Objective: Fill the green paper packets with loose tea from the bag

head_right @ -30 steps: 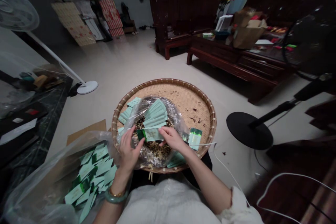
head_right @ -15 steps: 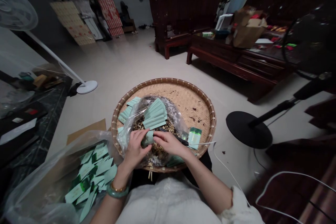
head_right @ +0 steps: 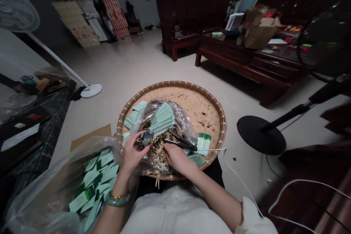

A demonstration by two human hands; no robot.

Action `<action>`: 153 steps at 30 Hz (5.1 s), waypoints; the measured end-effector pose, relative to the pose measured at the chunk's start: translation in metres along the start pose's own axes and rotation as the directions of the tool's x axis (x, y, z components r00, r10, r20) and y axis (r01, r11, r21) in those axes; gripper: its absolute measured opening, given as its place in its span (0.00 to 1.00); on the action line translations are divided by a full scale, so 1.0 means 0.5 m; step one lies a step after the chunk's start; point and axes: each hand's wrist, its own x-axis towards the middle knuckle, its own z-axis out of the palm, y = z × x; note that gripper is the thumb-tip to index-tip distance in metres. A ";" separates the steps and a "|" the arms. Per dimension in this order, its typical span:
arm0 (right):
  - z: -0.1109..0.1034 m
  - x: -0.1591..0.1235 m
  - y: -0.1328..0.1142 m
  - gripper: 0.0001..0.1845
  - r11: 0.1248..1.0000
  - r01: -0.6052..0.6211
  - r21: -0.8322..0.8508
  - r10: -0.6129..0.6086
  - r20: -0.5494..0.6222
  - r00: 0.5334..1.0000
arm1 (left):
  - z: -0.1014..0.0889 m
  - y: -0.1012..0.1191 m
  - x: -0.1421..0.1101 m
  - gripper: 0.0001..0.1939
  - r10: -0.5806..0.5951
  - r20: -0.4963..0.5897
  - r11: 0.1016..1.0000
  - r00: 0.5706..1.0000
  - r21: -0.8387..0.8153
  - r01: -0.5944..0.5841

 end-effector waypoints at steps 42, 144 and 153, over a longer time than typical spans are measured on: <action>0.054 0.030 0.001 0.28 0.989 -0.054 -0.138 0.055 0.002 0.998 | 0.010 -0.018 -0.012 0.22 -0.030 -0.005 0.998 1.000 -0.059 0.030; -0.101 -0.005 -0.081 0.08 0.964 0.194 0.184 -0.136 -0.285 0.949 | 0.041 -0.002 -0.038 0.26 0.088 0.050 0.995 0.995 -0.056 -0.085; -0.094 0.004 -0.069 0.07 0.958 0.256 0.128 -0.192 -0.375 0.907 | 0.041 -0.004 -0.039 0.26 0.096 0.037 0.994 0.995 -0.045 -0.095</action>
